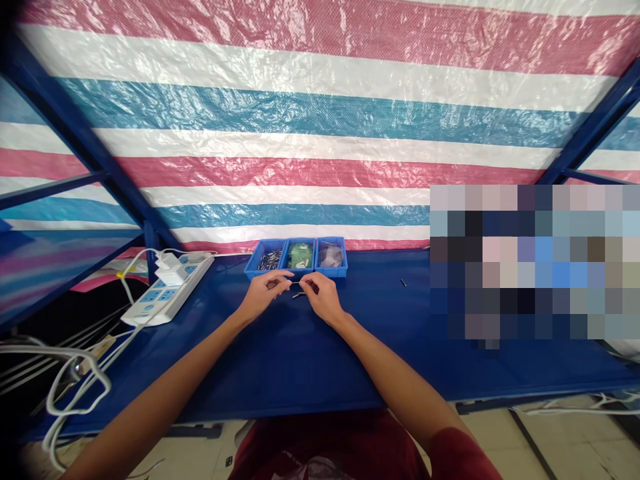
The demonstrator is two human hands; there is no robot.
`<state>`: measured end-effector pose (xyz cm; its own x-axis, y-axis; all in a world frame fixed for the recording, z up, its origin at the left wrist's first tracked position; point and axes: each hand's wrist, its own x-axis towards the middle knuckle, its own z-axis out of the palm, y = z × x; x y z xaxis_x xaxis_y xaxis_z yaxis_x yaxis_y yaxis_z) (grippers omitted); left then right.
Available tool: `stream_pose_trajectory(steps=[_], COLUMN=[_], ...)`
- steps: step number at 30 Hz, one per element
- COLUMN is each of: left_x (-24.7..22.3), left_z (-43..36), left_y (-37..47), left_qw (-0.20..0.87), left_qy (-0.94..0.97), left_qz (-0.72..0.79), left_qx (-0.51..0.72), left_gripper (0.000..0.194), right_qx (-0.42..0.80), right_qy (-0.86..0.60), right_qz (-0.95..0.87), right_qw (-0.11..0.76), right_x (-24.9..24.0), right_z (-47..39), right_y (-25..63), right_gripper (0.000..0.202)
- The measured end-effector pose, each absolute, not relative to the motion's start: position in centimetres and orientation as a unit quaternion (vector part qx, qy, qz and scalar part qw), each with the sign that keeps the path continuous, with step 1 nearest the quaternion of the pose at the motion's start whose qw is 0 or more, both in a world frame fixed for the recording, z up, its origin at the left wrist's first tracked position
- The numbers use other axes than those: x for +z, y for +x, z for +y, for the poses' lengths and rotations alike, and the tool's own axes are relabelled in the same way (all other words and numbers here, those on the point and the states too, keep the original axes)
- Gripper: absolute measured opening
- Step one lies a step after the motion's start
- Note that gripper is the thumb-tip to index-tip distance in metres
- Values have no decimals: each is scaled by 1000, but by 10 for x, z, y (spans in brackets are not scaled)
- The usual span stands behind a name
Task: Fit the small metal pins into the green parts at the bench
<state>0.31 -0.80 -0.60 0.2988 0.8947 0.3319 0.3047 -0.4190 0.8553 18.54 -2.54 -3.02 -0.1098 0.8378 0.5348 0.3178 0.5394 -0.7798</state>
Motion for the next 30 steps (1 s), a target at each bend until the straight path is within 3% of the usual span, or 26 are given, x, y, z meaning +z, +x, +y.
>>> stream_pose_trajectory(steps=[7, 14, 21, 30], left_x=[-2, 0, -9, -9], left_z=[-9, -10, -6, -12], left_y=[4, 5, 7, 11], left_qw=[308, 351, 421, 420], left_qy=[754, 724, 644, 658], left_qz=[412, 424, 407, 376], left_qx=[409, 417, 492, 499], left_gripper=[32, 37, 29, 30], right_qx=[259, 254, 259, 216], right_qy=[-426, -417, -421, -425], right_qz=[-689, -701, -692, -725], right_qw=[527, 520, 526, 497], right_x=[-27, -28, -30, -34], right_z=[-25, -26, -26, -24], right_y=[186, 186, 185, 184], right_gripper=[28, 29, 32, 33])
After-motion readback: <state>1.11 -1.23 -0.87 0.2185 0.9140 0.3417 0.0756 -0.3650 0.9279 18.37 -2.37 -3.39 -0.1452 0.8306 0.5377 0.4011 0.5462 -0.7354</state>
